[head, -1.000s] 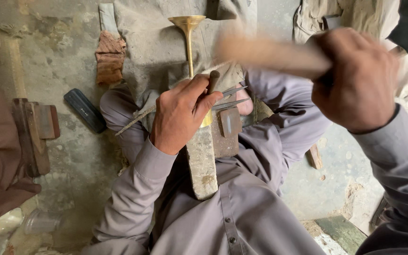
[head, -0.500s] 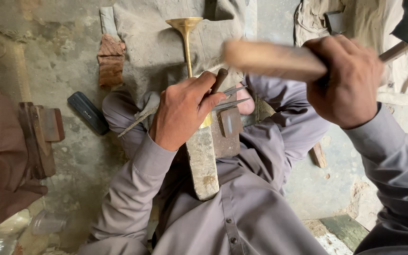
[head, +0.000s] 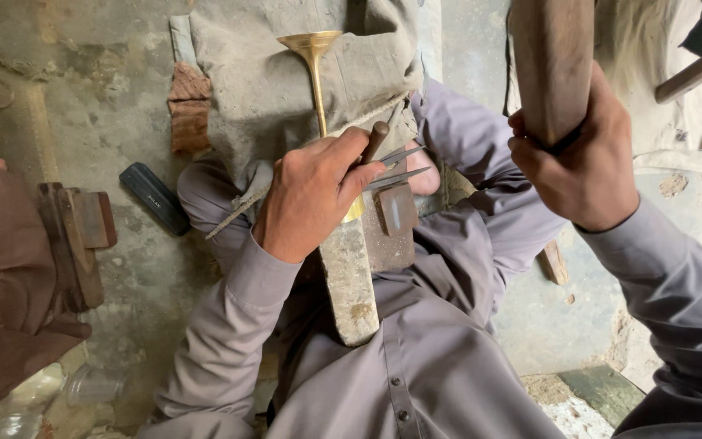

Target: The person is engraving a brass object using a chisel and hammer. They hold the chisel against the surface and strike it repeatedly to create decorative patterns.

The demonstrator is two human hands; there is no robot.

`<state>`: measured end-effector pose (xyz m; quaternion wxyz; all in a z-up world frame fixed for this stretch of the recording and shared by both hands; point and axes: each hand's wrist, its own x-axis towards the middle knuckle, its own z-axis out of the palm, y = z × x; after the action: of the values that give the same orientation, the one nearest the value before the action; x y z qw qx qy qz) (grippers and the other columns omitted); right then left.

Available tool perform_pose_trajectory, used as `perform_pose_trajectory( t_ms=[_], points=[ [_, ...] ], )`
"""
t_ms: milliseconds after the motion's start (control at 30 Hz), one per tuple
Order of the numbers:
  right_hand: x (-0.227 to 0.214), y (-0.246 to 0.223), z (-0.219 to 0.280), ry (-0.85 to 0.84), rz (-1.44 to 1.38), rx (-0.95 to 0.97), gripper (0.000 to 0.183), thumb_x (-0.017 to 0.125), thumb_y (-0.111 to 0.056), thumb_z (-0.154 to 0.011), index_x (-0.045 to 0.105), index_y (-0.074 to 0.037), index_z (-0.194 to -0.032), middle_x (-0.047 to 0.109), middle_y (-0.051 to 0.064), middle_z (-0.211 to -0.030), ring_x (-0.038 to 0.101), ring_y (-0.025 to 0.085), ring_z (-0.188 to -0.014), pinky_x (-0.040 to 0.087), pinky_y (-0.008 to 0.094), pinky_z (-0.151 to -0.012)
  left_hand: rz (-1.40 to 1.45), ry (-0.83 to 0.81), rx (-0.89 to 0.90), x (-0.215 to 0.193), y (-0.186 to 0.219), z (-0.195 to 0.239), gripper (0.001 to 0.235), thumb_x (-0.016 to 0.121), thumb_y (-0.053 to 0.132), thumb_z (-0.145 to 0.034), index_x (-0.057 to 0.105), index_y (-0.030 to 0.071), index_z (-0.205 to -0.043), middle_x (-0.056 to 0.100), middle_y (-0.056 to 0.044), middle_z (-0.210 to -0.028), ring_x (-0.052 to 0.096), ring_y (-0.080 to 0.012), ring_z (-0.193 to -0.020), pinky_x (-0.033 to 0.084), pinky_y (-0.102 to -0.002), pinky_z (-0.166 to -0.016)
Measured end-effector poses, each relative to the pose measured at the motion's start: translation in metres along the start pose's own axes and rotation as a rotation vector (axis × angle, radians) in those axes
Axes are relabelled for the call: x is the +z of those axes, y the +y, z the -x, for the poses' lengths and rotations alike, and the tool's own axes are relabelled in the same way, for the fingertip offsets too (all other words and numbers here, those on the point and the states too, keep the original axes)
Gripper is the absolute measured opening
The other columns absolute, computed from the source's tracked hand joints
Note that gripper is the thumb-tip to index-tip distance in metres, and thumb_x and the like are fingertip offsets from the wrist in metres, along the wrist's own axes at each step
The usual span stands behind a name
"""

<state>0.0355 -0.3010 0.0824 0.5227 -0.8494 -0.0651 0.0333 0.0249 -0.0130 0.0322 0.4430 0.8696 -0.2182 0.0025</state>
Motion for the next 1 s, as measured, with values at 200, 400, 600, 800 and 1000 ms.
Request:
perform_pose_trajectory(
  t_ms=[200, 400, 600, 800, 1000],
  points=[
    [0.003, 0.001, 0.005, 0.068, 0.069, -0.042, 0.037, 0.065, -0.010, -0.083, 0.057, -0.006, -0.119, 0.065, -0.001, -0.097, 0.066, 0.012, -0.089, 0.053, 0.030, -0.080, 0.005, 0.026, 0.044, 0.001, 0.002, 0.002, 0.027, 0.077, 0.016, -0.096, 0.060, 0.000, -0.110, 0.067, -0.017, -0.088, 0.067, -0.0344, -0.077, 0.050, -0.043, -0.064],
    [0.001, 0.012, 0.007, 0.062, 0.147, -0.080, 0.033, 0.066, -0.004, -0.084, 0.054, -0.004, -0.114, 0.068, 0.007, -0.099, 0.070, 0.020, -0.090, 0.056, 0.035, -0.079, -0.004, -0.037, 0.015, 0.000, 0.002, -0.004, 0.028, 0.078, 0.017, -0.095, 0.059, -0.001, -0.104, 0.065, -0.018, -0.085, 0.066, -0.0352, -0.075, 0.048, -0.044, -0.062],
    [-0.003, 0.027, 0.018, 0.105, 0.320, -0.230, 0.033, 0.066, 0.001, -0.088, 0.058, 0.000, -0.120, 0.068, 0.014, -0.110, 0.071, 0.028, -0.098, 0.058, 0.040, -0.084, 0.019, -0.038, 0.047, 0.000, 0.001, -0.005, 0.027, 0.078, 0.014, -0.095, 0.059, -0.001, -0.106, 0.066, -0.018, -0.088, 0.067, -0.0362, -0.077, 0.049, -0.044, -0.063],
    [-0.004, 0.019, 0.024, 0.113, 0.690, -0.313, 0.042, 0.068, 0.009, -0.073, 0.065, 0.003, -0.115, 0.071, 0.021, -0.101, 0.069, 0.037, -0.089, 0.056, 0.046, -0.076, -0.008, -0.050, 0.004, -0.001, 0.005, -0.006, 0.028, 0.079, 0.014, -0.093, 0.057, -0.002, -0.102, 0.065, -0.020, -0.086, 0.066, -0.0391, -0.077, 0.048, -0.046, -0.061],
    [-0.003, 0.002, 0.027, 0.079, 0.953, -0.223, 0.039, 0.075, 0.007, -0.074, 0.069, -0.002, -0.111, 0.072, 0.017, -0.088, 0.068, 0.034, -0.074, 0.051, 0.048, -0.066, -0.004, -0.071, 0.037, -0.002, 0.004, -0.006, 0.027, 0.079, 0.013, -0.094, 0.057, -0.001, -0.102, 0.065, -0.020, -0.087, 0.066, -0.0401, -0.079, 0.048, -0.046, -0.064]
  ],
)
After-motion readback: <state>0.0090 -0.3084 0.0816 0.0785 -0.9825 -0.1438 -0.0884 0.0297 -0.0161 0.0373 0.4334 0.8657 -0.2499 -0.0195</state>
